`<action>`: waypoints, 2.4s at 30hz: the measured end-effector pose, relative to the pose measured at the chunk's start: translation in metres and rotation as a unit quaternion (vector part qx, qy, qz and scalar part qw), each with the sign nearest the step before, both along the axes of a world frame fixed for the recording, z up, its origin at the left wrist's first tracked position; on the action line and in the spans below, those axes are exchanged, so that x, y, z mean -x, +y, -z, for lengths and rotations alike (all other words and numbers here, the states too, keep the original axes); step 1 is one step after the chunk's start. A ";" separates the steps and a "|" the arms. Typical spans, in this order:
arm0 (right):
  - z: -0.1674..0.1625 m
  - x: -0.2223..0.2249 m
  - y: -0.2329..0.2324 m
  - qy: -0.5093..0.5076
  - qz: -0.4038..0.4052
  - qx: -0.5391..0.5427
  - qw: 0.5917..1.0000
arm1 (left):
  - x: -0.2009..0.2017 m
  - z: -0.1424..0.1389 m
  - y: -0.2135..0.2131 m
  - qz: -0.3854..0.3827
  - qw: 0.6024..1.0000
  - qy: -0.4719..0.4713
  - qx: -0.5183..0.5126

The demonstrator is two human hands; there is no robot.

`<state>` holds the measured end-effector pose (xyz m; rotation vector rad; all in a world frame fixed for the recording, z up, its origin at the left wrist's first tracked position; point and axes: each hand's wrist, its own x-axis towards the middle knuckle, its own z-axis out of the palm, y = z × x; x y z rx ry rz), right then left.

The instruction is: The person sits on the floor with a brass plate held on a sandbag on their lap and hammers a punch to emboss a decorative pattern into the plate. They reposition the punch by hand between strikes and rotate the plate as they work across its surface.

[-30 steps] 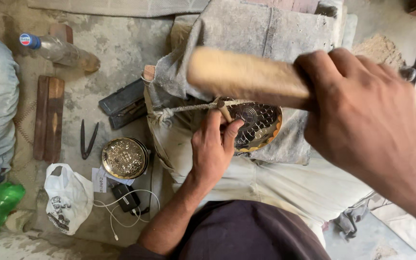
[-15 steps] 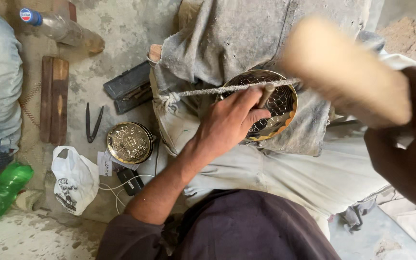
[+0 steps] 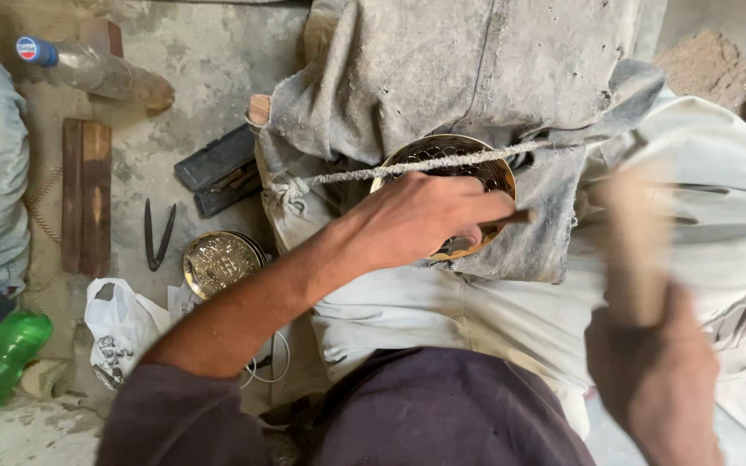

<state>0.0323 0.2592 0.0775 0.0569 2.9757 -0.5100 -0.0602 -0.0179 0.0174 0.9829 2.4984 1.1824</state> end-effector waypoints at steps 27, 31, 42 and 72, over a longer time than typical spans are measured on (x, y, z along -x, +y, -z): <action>0.027 -0.039 0.018 0.022 0.152 0.336 0.929 | 0.015 -0.002 -0.006 0.073 0.997 0.036 -0.002; 0.021 -0.025 0.019 0.050 0.102 0.358 0.927 | 0.016 -0.004 -0.006 0.063 0.997 0.033 0.009; -0.003 0.050 -0.004 -0.012 -0.126 -0.191 0.973 | -0.007 -0.001 -0.013 -0.074 0.996 0.004 -0.059; -0.102 0.135 -0.129 0.178 -0.473 -0.213 0.836 | -0.091 0.019 0.035 -0.543 0.828 0.005 -0.136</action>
